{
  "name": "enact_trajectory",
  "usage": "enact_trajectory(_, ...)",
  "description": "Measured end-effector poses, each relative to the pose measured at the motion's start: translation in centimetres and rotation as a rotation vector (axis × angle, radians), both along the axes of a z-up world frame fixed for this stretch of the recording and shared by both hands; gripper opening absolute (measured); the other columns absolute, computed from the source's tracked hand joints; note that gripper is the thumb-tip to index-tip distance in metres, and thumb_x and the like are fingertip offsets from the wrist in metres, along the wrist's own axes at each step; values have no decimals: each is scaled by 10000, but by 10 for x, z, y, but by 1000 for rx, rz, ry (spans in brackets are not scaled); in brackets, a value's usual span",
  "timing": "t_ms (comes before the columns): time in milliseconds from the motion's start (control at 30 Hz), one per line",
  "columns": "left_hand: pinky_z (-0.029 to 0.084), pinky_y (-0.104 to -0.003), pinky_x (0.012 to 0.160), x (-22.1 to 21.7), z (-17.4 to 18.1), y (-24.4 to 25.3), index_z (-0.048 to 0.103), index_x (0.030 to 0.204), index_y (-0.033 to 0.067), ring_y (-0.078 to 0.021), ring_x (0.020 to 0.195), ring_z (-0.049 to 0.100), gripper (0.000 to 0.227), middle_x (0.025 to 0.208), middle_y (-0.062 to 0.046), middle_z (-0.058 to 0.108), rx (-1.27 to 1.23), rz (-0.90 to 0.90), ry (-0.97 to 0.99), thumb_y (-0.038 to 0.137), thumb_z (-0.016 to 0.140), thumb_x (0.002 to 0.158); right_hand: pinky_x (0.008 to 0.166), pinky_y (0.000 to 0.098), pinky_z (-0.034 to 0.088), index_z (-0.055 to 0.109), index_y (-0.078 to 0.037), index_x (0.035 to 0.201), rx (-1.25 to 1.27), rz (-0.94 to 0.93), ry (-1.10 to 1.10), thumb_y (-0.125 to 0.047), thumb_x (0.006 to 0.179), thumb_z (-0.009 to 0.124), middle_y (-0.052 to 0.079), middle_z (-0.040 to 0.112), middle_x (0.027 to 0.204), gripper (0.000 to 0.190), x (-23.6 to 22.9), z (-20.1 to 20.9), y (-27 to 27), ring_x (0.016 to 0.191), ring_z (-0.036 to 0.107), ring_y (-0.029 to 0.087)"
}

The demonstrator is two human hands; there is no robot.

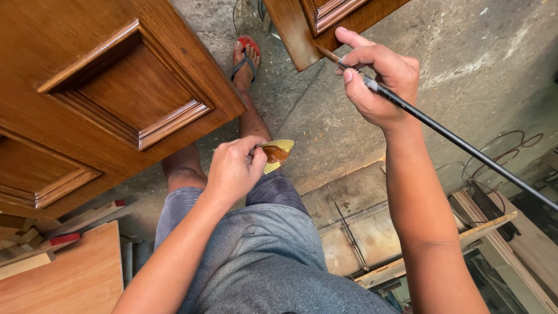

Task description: Applying wood stain to the recessed panels and edges of several wooden doors using a small paintbrush.

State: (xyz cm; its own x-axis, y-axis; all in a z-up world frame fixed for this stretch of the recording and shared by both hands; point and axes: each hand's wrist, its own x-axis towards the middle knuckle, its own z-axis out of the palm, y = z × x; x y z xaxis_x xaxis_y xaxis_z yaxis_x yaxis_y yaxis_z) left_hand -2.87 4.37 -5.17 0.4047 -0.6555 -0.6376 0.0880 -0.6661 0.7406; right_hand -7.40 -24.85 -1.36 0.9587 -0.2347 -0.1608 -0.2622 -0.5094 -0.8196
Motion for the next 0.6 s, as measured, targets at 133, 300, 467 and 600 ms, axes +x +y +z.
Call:
enact_trajectory(133, 443, -410, 520, 1, 1, -1, 778, 950, 90, -235, 536, 597, 263, 616, -50, 654, 2, -4, 8, 90, 529, 866, 880, 369, 586, 635, 57, 1016, -10, 3, 0, 50, 1028, 618, 227, 757, 950, 22, -1, -1, 0, 1286, 684, 445)
enact_trajectory(300, 454, -412, 522, 1, 0, -2, 777, 951, 89, -233, 544, 610, 262, 640, -50, 676, 8, -7, 10, 100, 529, 869, 832, 347, 565, 633, 64, 1013, -10, 9, -4, 48, 996, 625, 383, 710, 1216, 24, 1, 1, -2, 1194, 726, 403)
enact_trajectory(467, 474, -421, 533, 1, 1, -2, 784, 976, 82, -243, 555, 631, 267, 655, -59, 698, 9, -9, 0, 100, 539, 872, 856, 362, 578, 630, 69, 1005, -13, 15, -5, 67, 985, 621, 371, 728, 1166, 22, 1, 1, -2, 1231, 704, 426)
enact_trajectory(600, 436, -416, 515, 0, 0, -3, 767, 934, 90, -237, 532, 591, 249, 621, -55, 654, 1, -4, 12, 88, 528, 864, 860, 357, 575, 643, 61, 1004, -19, 11, 2, 55, 973, 629, 381, 701, 1245, 35, 1, 1, -2, 1156, 743, 391)
